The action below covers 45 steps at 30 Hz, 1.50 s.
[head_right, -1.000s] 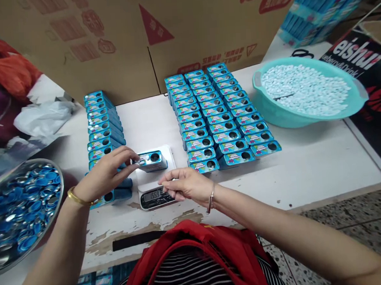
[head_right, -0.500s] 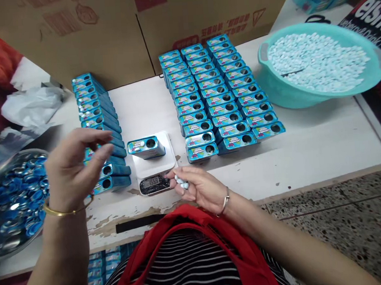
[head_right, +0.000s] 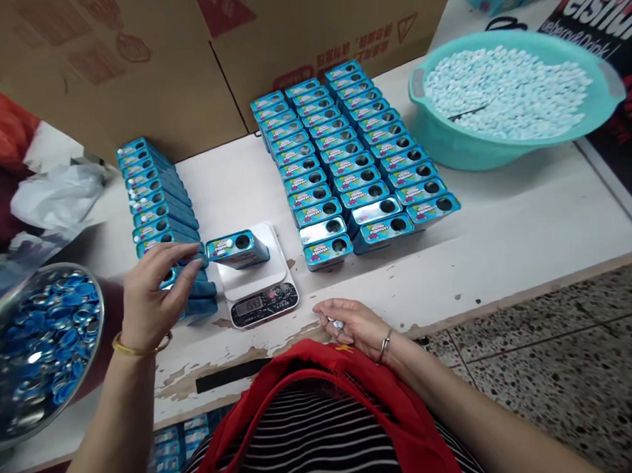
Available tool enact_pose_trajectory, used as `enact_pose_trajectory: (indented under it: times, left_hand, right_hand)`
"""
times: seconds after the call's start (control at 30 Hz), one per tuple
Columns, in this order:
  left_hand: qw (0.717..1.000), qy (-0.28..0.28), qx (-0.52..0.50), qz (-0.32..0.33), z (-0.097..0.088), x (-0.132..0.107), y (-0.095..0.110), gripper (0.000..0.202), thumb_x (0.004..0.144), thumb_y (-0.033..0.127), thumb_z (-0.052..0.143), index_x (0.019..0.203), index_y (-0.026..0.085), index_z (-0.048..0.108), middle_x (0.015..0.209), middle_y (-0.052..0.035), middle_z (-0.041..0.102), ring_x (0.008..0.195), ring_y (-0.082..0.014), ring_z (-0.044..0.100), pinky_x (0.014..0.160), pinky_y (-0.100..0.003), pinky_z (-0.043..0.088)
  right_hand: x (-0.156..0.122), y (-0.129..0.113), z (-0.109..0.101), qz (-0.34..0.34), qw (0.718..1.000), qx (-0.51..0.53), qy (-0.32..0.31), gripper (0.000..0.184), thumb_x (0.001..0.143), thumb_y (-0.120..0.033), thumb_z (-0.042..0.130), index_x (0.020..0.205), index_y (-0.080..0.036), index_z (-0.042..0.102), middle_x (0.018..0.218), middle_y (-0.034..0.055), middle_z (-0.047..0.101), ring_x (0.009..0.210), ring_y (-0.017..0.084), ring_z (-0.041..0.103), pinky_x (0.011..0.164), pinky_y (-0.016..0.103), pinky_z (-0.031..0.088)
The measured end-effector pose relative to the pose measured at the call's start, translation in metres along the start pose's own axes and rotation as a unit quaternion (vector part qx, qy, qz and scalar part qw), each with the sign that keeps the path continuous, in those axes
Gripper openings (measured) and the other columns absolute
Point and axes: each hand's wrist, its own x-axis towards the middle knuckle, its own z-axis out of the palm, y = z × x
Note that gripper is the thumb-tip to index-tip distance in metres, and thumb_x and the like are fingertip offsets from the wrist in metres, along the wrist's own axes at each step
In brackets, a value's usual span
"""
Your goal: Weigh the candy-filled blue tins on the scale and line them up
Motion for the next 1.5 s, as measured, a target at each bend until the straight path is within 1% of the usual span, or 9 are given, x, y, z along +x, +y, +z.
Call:
enact_pose_trajectory:
  times: [0.23, 0.43, 0.5, 0.63, 1.0, 1.13, 1.23, 1.33, 1.5]
  left_hand:
    - [0.989, -0.055, 0.129, 0.050, 0.024, -0.012, 0.008, 0.045, 0.088, 0.030, 0.055, 0.131, 0.024, 0.044, 0.140, -0.0129, 0.045, 0.130, -0.0298, 0.040, 0.101, -0.050, 0.033]
    - [0.985, -0.116, 0.088, 0.096, 0.038, -0.005, 0.014, 0.059, 0.093, 0.033, 0.044, 0.146, 0.024, 0.019, 0.149, -0.0126, 0.032, 0.142, -0.0275, 0.021, 0.112, -0.054, 0.019]
    - [0.989, -0.092, 0.080, 0.078, 0.037, -0.002, 0.013, 0.061, 0.093, 0.036, 0.044, 0.147, 0.025, 0.016, 0.150, -0.0130, 0.030, 0.143, -0.0282, 0.018, 0.113, -0.057, 0.015]
    - [0.995, 0.016, 0.095, 0.010, 0.035, -0.004, 0.010, 0.053, 0.091, 0.030, 0.050, 0.141, 0.029, 0.030, 0.147, -0.0105, 0.037, 0.141, -0.0284, 0.023, 0.111, -0.062, 0.017]
    - [0.989, -0.051, 0.134, 0.047, 0.043, 0.007, 0.009, 0.056, 0.089, 0.038, 0.052, 0.140, 0.026, 0.031, 0.150, -0.0128, 0.031, 0.142, -0.0337, 0.017, 0.110, -0.064, 0.014]
    - [0.984, -0.067, 0.154, 0.064, 0.037, 0.014, 0.008, 0.046, 0.087, 0.035, 0.054, 0.130, 0.021, 0.042, 0.121, -0.0127, 0.058, 0.116, -0.0314, 0.051, 0.101, -0.054, 0.031]
    - [0.985, -0.082, 0.121, 0.088, 0.031, 0.015, 0.028, 0.033, 0.086, 0.029, 0.054, 0.118, 0.019, 0.050, 0.096, -0.0094, 0.062, 0.089, -0.0254, 0.057, 0.079, -0.040, 0.042]
    - [0.987, -0.101, 0.029, 0.120, 0.036, 0.012, 0.063, 0.035, 0.085, 0.029, 0.057, 0.118, 0.018, 0.049, 0.096, -0.0083, 0.061, 0.086, -0.0229, 0.054, 0.075, -0.036, 0.041]
    - [0.978, -0.141, -0.041, 0.151, 0.082, 0.014, 0.111, 0.034, 0.083, 0.021, 0.055, 0.116, 0.017, 0.050, 0.100, -0.0091, 0.060, 0.090, -0.0231, 0.052, 0.079, -0.039, 0.037]
  right_hand:
    - [0.004, 0.000, 0.003, -0.001, 1.000, -0.004, -0.008, 0.030, 0.068, -0.035, 0.075, 0.085, -0.014, 0.065, 0.068, 0.0000, 0.058, 0.042, 0.001, 0.033, 0.037, 0.017, 0.014]
    - [0.005, -0.001, 0.005, -0.008, 1.000, -0.007, -0.008, 0.029, 0.067, -0.036, 0.075, 0.082, -0.014, 0.064, 0.066, 0.0000, 0.058, 0.041, 0.002, 0.031, 0.036, 0.018, 0.014]
    - [0.005, -0.001, 0.004, -0.008, 1.000, -0.005, -0.005, 0.029, 0.067, -0.036, 0.074, 0.082, -0.014, 0.064, 0.067, 0.0002, 0.059, 0.041, 0.002, 0.032, 0.036, 0.018, 0.014]
    - [0.006, 0.001, 0.004, -0.006, 1.000, 0.004, -0.003, 0.030, 0.067, -0.037, 0.075, 0.083, -0.013, 0.064, 0.066, 0.0004, 0.059, 0.042, 0.002, 0.033, 0.036, 0.018, 0.014]
    - [0.007, 0.005, 0.001, -0.030, 0.999, -0.008, -0.011, 0.033, 0.068, -0.041, 0.074, 0.083, -0.013, 0.064, 0.068, 0.0002, 0.059, 0.042, 0.002, 0.032, 0.038, 0.019, 0.013]
    - [0.007, 0.005, 0.002, -0.038, 0.999, -0.009, -0.016, 0.036, 0.067, -0.043, 0.074, 0.082, -0.013, 0.064, 0.066, -0.0005, 0.059, 0.043, 0.002, 0.034, 0.038, 0.018, 0.015]
    - [0.004, 0.003, 0.000, -0.047, 0.998, -0.020, -0.036, 0.039, 0.065, -0.045, 0.074, 0.082, -0.012, 0.063, 0.064, -0.0008, 0.059, 0.042, 0.002, 0.036, 0.038, 0.019, 0.015]
    - [-0.001, 0.003, -0.004, -0.047, 0.996, -0.048, -0.056, 0.037, 0.066, -0.044, 0.072, 0.080, -0.011, 0.062, 0.062, -0.0013, 0.060, 0.038, 0.002, 0.035, 0.036, 0.019, 0.014]
    - [-0.003, 0.007, -0.011, -0.037, 0.993, -0.082, -0.082, 0.031, 0.070, -0.043, 0.067, 0.063, -0.013, 0.060, 0.050, -0.0039, 0.055, 0.033, 0.002, 0.031, 0.034, 0.020, 0.013]
